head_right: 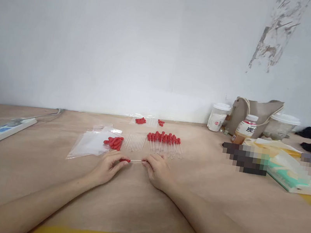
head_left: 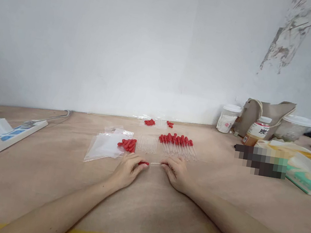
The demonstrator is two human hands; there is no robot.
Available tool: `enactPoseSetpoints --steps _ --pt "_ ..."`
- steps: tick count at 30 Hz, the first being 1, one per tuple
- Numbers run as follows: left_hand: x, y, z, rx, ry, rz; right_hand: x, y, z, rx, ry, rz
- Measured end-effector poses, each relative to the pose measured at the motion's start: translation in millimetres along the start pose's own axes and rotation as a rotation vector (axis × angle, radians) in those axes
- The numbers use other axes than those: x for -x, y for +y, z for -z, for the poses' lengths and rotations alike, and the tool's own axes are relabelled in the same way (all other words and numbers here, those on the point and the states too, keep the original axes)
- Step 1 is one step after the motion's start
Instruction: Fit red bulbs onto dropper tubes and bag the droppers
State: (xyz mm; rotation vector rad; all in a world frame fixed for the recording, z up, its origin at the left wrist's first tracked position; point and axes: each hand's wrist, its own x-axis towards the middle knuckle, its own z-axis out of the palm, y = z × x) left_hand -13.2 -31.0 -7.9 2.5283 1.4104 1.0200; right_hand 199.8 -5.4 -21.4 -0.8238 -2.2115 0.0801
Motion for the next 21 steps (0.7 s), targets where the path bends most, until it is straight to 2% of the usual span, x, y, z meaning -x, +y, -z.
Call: enactPoseSetpoints --steps 10,15,21 --pt "-0.3 5.3 -0.1 0.187 -0.045 0.048 -0.5 -0.1 1.1 0.014 0.000 0.030" --pt "0.6 5.2 0.1 0.240 -0.051 0.069 0.1 1.9 -0.5 -0.001 -0.016 0.027" --pt "2.8 4.1 1.0 0.267 -0.116 0.046 -1.0 7.4 -4.6 -0.032 -0.061 0.041"
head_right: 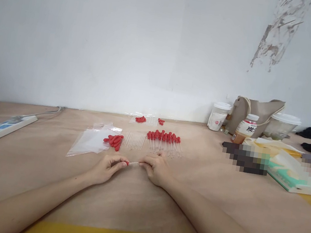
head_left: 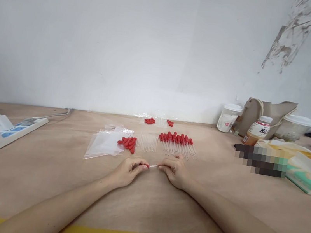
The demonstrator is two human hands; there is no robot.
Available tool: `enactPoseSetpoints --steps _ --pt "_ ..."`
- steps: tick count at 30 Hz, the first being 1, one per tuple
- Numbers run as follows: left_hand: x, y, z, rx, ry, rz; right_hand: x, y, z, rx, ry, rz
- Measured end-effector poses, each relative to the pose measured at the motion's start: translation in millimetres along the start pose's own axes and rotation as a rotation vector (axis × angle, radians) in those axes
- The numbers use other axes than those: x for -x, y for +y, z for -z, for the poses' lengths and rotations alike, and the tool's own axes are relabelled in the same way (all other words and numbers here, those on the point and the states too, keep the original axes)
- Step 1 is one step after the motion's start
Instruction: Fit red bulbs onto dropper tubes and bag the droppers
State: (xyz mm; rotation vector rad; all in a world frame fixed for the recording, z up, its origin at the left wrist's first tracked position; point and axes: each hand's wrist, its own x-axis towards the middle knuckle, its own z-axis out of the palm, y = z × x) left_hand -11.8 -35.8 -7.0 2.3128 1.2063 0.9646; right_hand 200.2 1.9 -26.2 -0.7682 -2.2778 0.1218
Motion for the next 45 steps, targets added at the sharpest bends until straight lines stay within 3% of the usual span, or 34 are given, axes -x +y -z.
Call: enactPoseSetpoints --steps 6,15,29,39,42,45 --pt "1 2 1 -0.003 -0.063 0.025 -1 -3 3 0.074 0.008 0.042" --pt "2 7 1 -0.162 0.011 -0.065 3 -11 3 0.148 0.058 0.068" --pt "2 1 4 -0.325 -0.003 -0.238 2 -20 -2 0.145 -0.072 -0.018" --pt "0 -11 11 -0.402 0.025 -0.325 -2 -25 9 0.438 -0.082 0.164" --pt "3 -10 11 -0.390 0.102 -0.251 -2 -22 13 0.470 -0.055 0.063" --pt "4 -10 12 -0.348 0.123 -0.191 -3 -9 18 0.383 0.017 -0.235"
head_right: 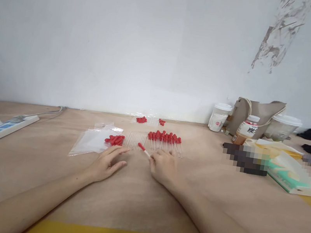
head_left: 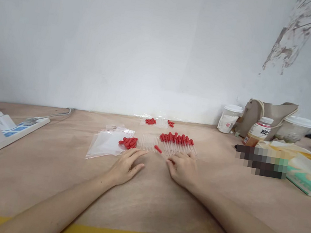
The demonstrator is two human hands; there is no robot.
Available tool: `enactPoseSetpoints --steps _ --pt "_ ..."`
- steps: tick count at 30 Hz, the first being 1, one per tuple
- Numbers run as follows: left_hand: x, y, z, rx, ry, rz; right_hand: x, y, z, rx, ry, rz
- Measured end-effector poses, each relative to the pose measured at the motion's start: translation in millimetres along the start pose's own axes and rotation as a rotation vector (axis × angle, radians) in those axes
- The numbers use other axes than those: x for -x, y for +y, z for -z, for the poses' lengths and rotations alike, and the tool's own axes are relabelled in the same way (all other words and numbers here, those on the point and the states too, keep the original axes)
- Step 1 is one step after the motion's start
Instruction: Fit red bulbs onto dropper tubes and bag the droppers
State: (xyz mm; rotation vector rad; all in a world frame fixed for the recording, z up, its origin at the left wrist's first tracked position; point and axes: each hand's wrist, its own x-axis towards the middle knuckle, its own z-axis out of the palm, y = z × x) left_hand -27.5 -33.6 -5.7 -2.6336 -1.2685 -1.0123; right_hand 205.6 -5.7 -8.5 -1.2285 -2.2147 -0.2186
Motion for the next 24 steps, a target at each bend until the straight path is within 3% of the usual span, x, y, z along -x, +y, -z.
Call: enactPoseSetpoints --steps 4,8,13,18,24 --pt "-1 1 1 0.018 -0.092 -0.054 -17 25 0 -0.107 -0.007 -0.440" --pt "-3 2 1 0.006 -0.094 -0.051 -41 40 0 -0.102 0.003 -0.615" --pt "-3 2 0 0.034 -0.080 -0.042 -65 41 -12 -0.088 -0.033 -0.676" --pt "-2 2 1 0.043 -0.079 -0.006 -69 41 -24 -0.050 -0.084 -0.720" --pt "-4 3 2 0.037 -0.122 0.005 -55 38 -20 -0.042 0.023 -0.546"
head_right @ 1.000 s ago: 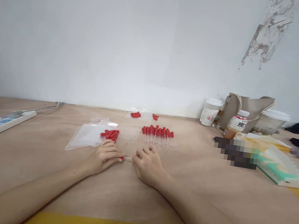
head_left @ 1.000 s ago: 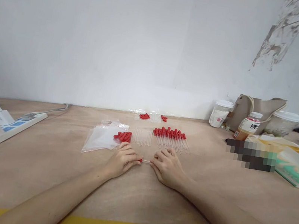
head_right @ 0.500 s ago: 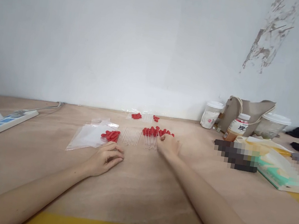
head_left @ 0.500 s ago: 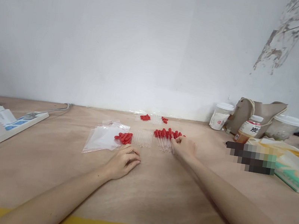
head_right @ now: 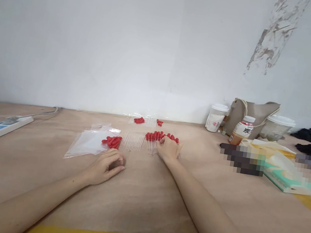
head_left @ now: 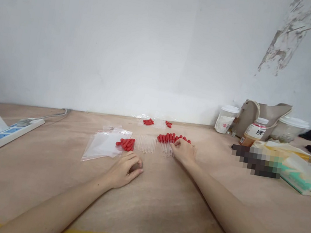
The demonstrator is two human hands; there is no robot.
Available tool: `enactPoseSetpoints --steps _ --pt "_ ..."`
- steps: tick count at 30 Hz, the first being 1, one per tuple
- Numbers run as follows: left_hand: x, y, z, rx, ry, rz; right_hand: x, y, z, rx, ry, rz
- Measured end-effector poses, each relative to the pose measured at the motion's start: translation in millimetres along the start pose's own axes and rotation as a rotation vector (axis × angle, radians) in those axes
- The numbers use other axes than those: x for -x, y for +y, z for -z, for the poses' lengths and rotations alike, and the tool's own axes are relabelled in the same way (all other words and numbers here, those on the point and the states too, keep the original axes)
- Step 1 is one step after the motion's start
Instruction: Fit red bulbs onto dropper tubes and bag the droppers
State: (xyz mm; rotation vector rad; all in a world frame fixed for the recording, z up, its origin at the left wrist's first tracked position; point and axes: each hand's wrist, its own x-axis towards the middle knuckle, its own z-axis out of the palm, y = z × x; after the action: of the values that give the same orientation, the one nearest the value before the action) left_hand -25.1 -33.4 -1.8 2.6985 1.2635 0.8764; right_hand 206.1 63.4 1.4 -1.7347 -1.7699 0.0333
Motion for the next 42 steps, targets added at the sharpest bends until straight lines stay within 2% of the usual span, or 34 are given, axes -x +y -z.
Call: enactPoseSetpoints --steps 3,5,9,12,20,26,29,31,34,36,39,42 --pt "-1 -1 -1 0.008 -0.031 -0.009 4 -13 -4 0.037 -0.017 0.128" --pt "-1 -1 -2 0.015 -0.037 -0.011 3 -28 -11 0.082 -0.075 0.167" --pt "0 -1 -1 0.014 -0.036 -0.004 -10 -57 -25 0.182 -0.195 0.071" --pt "0 -1 -1 0.009 -0.045 0.001 -21 -69 -33 0.199 -0.275 -0.020" --pt "1 -1 0 -0.007 -0.041 -0.003 -35 -70 -41 0.182 -0.377 -0.106" --pt "1 1 1 -0.023 -0.038 -0.004 -31 -75 -30 0.175 -0.365 -0.084" --pt "1 1 -1 -0.050 0.021 0.010 -22 -71 -14 0.158 -0.344 -0.022" --pt "0 -3 -1 -0.093 0.119 0.060 -10 -62 -2 0.146 -0.333 0.069" --pt "-2 -17 8 -0.178 0.284 0.194 15 -39 14 0.135 -0.242 0.301" --pt "-3 -34 19 -0.243 0.338 0.315 32 -20 21 0.103 -0.179 0.413" --pt "-5 -64 35 -0.376 0.232 0.544 52 6 22 -0.008 -0.123 0.574" --pt "-5 -85 39 -0.410 0.162 0.628 58 20 14 -0.125 -0.062 0.638"
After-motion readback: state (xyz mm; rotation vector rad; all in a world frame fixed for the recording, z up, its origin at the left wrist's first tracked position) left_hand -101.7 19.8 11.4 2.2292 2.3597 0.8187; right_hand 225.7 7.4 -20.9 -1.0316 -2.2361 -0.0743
